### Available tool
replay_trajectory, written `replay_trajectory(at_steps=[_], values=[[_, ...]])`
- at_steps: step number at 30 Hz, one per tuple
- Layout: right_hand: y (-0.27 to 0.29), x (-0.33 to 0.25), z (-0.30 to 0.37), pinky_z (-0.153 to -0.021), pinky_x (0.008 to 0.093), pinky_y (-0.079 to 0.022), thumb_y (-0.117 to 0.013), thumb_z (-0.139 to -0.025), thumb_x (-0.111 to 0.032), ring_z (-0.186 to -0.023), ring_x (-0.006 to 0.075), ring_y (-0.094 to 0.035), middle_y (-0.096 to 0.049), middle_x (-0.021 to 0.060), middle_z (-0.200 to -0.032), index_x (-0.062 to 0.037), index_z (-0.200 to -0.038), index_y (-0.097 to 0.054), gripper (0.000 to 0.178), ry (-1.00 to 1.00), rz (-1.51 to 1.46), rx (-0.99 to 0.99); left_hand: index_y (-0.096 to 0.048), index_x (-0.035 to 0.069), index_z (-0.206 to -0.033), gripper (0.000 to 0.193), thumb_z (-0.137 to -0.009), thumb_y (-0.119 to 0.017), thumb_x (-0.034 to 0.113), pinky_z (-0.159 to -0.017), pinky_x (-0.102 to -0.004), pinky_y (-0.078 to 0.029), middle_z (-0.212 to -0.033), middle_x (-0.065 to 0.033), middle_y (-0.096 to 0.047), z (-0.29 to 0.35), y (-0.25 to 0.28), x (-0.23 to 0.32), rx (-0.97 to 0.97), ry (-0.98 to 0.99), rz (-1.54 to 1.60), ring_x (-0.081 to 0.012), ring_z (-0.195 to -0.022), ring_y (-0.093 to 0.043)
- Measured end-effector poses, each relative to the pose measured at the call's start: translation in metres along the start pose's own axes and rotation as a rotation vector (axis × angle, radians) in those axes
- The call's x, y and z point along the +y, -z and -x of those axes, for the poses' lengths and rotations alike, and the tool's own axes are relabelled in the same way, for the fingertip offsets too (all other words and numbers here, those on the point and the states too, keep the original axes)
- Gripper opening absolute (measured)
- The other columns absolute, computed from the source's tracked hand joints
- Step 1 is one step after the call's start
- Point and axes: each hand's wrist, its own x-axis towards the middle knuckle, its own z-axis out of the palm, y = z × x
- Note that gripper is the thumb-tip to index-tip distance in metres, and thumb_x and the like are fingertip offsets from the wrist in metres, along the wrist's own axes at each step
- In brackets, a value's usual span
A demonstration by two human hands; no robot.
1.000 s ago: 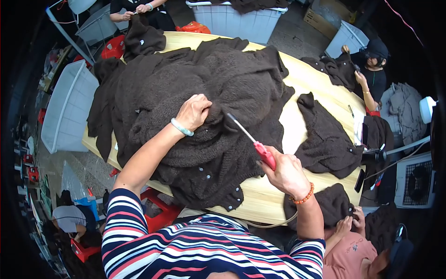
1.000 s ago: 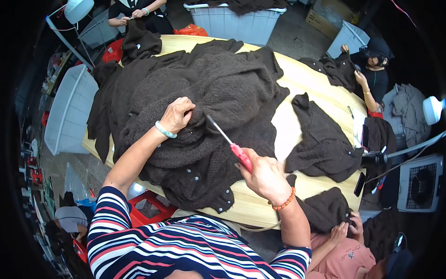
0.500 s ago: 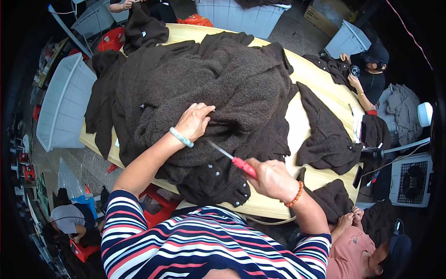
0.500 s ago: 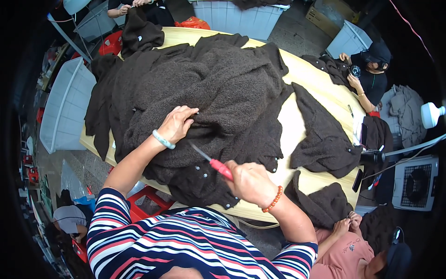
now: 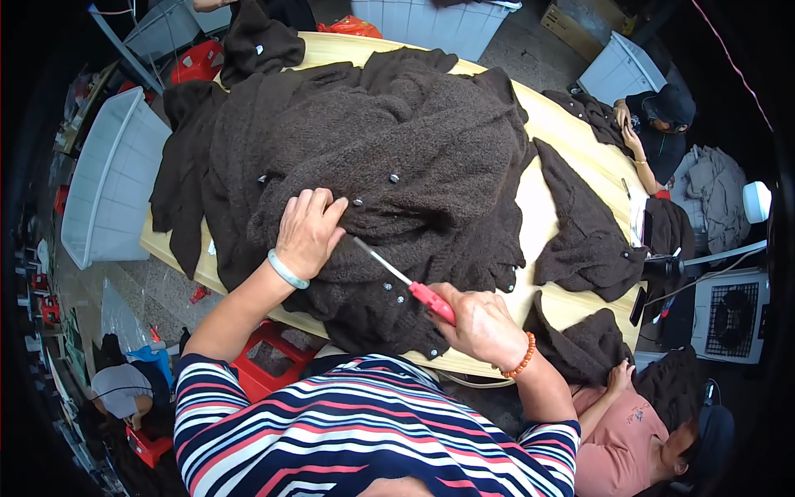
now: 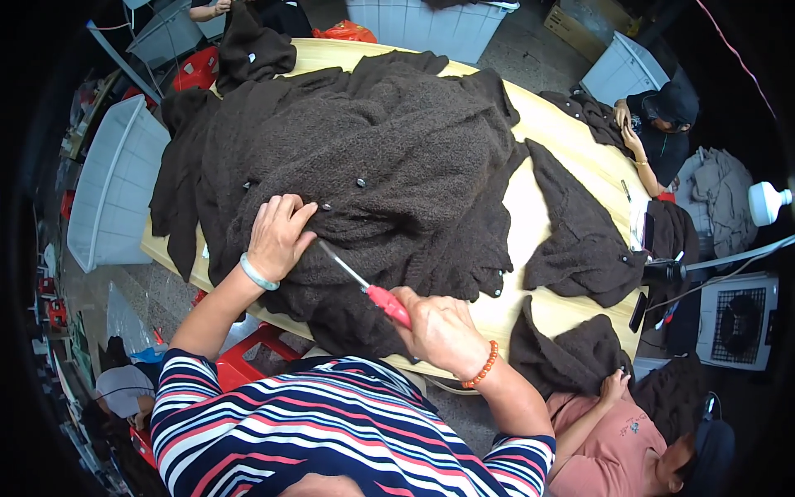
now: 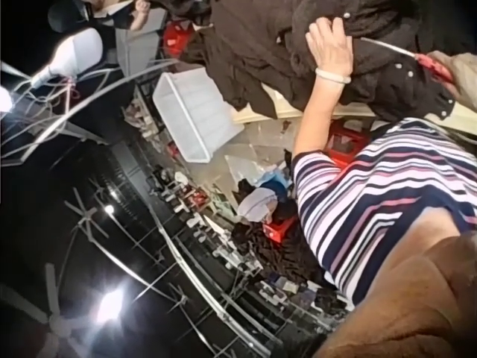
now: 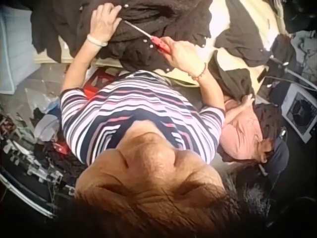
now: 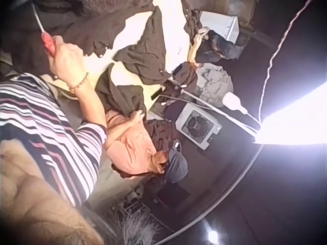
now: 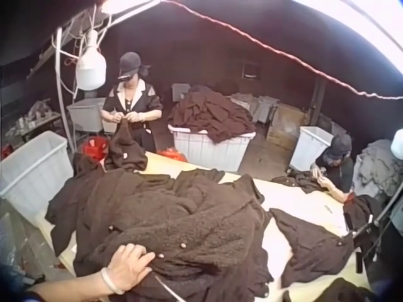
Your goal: Trimming excess threads from dark brown garments using a pair of scissors on a workbench.
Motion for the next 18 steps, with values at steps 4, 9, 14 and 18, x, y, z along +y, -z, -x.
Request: replay_trajectory(at_steps=[4, 9, 14, 18], values=[[-0.017, -0.010, 0.003, -0.063, 0.0452, -0.054, -0.067, -0.087, -0.024, -0.066, 0.0377, -0.067, -0.065, 0.0198, -0.069, -0.0071, -0.114, -0.061, 0.032, 0.046, 0.050, -0.079, -0.062, 0.002, -0.087, 0.016, -0.074, -0.070, -0.002, -0.071, -0.0389, -0.050, -0.085, -0.0101, -0.058, 0.023, -0.026, -0.038, 0.034, 0.009, 0.146, -0.0300, -0.081, -0.060], [-0.016, -0.022, -0.001, -0.064, 0.0445, -0.054, -0.066, -0.087, -0.024, -0.069, 0.0372, -0.067, -0.065, 0.0198, -0.070, -0.0064, -0.114, -0.061, 0.033, -0.053, 0.022, -0.051, -0.064, 0.002, -0.096, 0.021, -0.076, -0.068, -0.002, -0.073, -0.0380, -0.052, -0.087, -0.0108, -0.057, 0.033, -0.016, -0.044, 0.048, 0.004, 0.217, -0.0297, -0.084, -0.061], [-0.027, -0.022, 0.000, -0.066, 0.0440, -0.053, -0.066, -0.086, -0.019, -0.071, 0.0367, -0.067, -0.065, 0.0181, -0.071, -0.0068, -0.114, -0.060, 0.031, 0.071, -0.035, 0.014, -0.062, 0.004, -0.112, 0.036, -0.077, -0.071, 0.004, -0.074, -0.0369, -0.052, -0.095, -0.0121, -0.058, 0.031, 0.002, -0.042, 0.093, -0.062, 0.172, -0.0294, -0.084, -0.061], [-0.026, -0.017, -0.003, -0.067, 0.0445, -0.052, -0.067, -0.085, -0.017, -0.073, 0.0367, -0.067, -0.066, 0.0186, -0.074, -0.0078, -0.114, -0.060, 0.031, -0.002, -0.030, 0.131, -0.058, 0.008, -0.123, 0.050, -0.077, -0.076, 0.020, -0.078, -0.0374, -0.052, -0.101, -0.0101, -0.057, -0.005, -0.005, -0.022, 0.115, -0.059, 0.137, -0.0275, -0.091, -0.060]])
